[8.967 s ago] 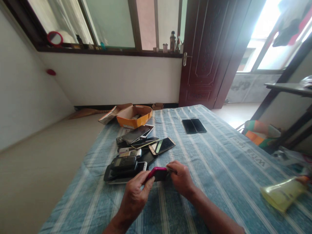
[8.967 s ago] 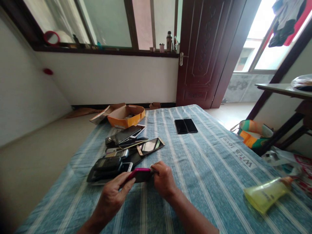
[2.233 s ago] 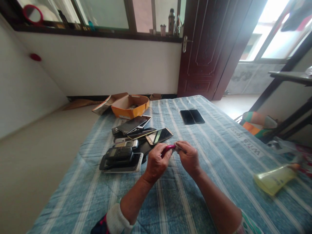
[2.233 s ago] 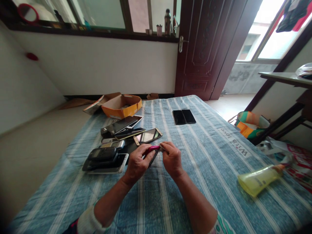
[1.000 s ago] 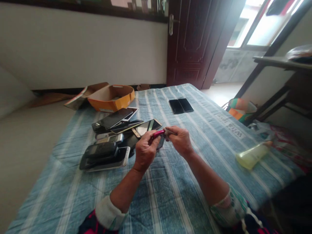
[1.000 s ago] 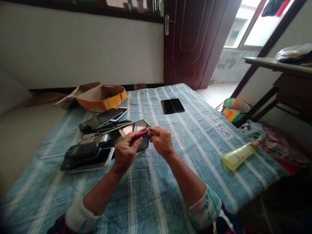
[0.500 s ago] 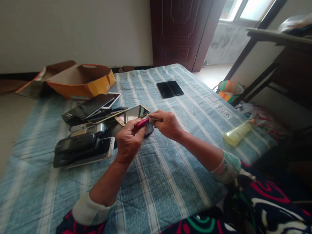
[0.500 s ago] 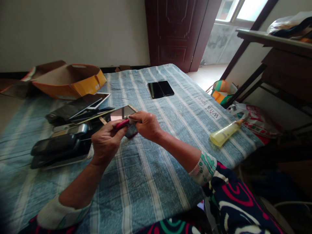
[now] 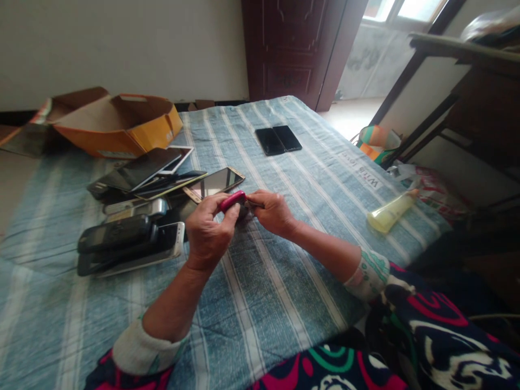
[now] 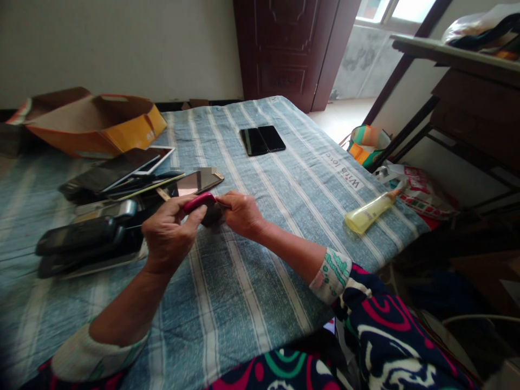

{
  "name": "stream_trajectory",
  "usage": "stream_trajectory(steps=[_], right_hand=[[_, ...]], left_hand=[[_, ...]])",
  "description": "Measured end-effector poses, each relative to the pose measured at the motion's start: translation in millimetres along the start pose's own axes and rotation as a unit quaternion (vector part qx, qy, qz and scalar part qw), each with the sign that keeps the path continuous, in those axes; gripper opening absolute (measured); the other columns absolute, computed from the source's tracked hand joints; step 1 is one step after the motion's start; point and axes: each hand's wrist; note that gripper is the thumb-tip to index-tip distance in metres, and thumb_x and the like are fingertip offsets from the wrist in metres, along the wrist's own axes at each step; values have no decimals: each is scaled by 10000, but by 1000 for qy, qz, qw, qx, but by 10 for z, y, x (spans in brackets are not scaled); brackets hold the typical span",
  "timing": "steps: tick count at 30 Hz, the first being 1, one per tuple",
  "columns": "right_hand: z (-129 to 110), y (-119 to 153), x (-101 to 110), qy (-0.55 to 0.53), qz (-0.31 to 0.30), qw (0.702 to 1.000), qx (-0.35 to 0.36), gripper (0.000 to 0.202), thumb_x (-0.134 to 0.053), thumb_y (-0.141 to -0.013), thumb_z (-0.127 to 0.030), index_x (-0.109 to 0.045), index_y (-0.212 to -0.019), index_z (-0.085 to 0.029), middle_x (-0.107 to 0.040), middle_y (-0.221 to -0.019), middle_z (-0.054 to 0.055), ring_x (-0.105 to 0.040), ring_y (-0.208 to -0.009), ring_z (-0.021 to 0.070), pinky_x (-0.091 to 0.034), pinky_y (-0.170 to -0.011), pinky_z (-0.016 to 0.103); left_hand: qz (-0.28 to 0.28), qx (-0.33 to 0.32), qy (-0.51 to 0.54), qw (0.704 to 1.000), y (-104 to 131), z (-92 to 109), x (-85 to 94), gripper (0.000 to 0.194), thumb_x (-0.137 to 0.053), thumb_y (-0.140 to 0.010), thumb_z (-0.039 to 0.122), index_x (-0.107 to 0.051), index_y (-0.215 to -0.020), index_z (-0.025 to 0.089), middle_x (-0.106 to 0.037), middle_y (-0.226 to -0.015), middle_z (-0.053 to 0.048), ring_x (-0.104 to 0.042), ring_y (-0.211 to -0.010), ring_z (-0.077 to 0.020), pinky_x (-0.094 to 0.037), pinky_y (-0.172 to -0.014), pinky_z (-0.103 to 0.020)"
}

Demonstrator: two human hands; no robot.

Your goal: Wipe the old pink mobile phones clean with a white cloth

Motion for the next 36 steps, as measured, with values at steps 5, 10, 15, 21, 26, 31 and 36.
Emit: stream_trajectory(steps=[5, 10, 15, 21, 26, 31, 36], right_hand=[[50, 30, -37, 13, -35, 999, -12, 307, -531, -741, 22, -723, -849, -192, -655, -808, -13, -619, -782, 123, -462, -732, 214], [-67, -86, -43, -32, 6, 999, 23, 369, -478, -726, 47, -728, -856, -192, -664, -814, -12, -622, -795, 119, -473, -742, 217], [-71, -102, -132, -60, -1, 998, 15, 324, -503, -734, 21, -731, -846, -180, -667, -815, 3, -624, -774, 126, -477, -714, 224], [37, -37, -194, -40, -35, 999, -7, 344, -496, -702, 18, -733, -806, -208, -665, -791, -12, -620, -778, 130, -475, -734, 225], [69, -22, -214, -48, -44, 998, -12, 360, -496, -695, 4, -734, -855, -213, -683, -827, -1, -631, -797, 141, -486, -753, 242], [99, -26, -196, -83, -26, 996, -30, 400, -481, -655, -4, -735, -879, -216, -696, -878, 13, -646, -859, 165, -497, -813, 279], [106, -52, -144, -121, 31, 992, -35, 346, -495, -670, -54, -735, -869, -205, -702, -904, 28, -650, -885, 182, -499, -839, 316]], left_hand=[[-2, -22, -41, 999, 21, 8, 72, 183, -639, -793, 312, -671, -916, 180, -697, -917, -33, -663, -820, -182, -529, -808, -295], [-14, -30, -67, 997, 61, 38, 162, 178, -622, -809, 311, -667, -918, 178, -696, -897, -38, -656, -782, -186, -529, -785, -310], [-11, -13, -59, 998, 87, 42, 225, 195, -626, -815, 319, -664, -956, 189, -700, -913, -35, -662, -772, -186, -537, -767, -304], [-20, 11, -50, 998, 129, 28, 277, 211, -627, -825, 347, -657, -968, 196, -693, -899, -20, -658, -761, -169, -535, -763, -282], [-30, 32, -46, 998, 145, 28, 328, 218, -628, -826, 354, -652, -959, 184, -691, -881, -23, -663, -749, -165, -537, -750, -274], [-21, 63, -36, 997, 139, 44, 352, 224, -629, -821, 349, -668, -951, 170, -697, -888, -32, -665, -760, -170, -540, -722, -265], [-7, 122, 16, 992, 146, 24, 337, 231, -634, -815, 349, -686, -961, 178, -709, -865, -19, -668, -748, -170, -542, -696, -253]])
Point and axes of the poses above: each hand's wrist, its own y-axis away from the middle knuckle, its own x-axis out of the back of the hand, z = x × y
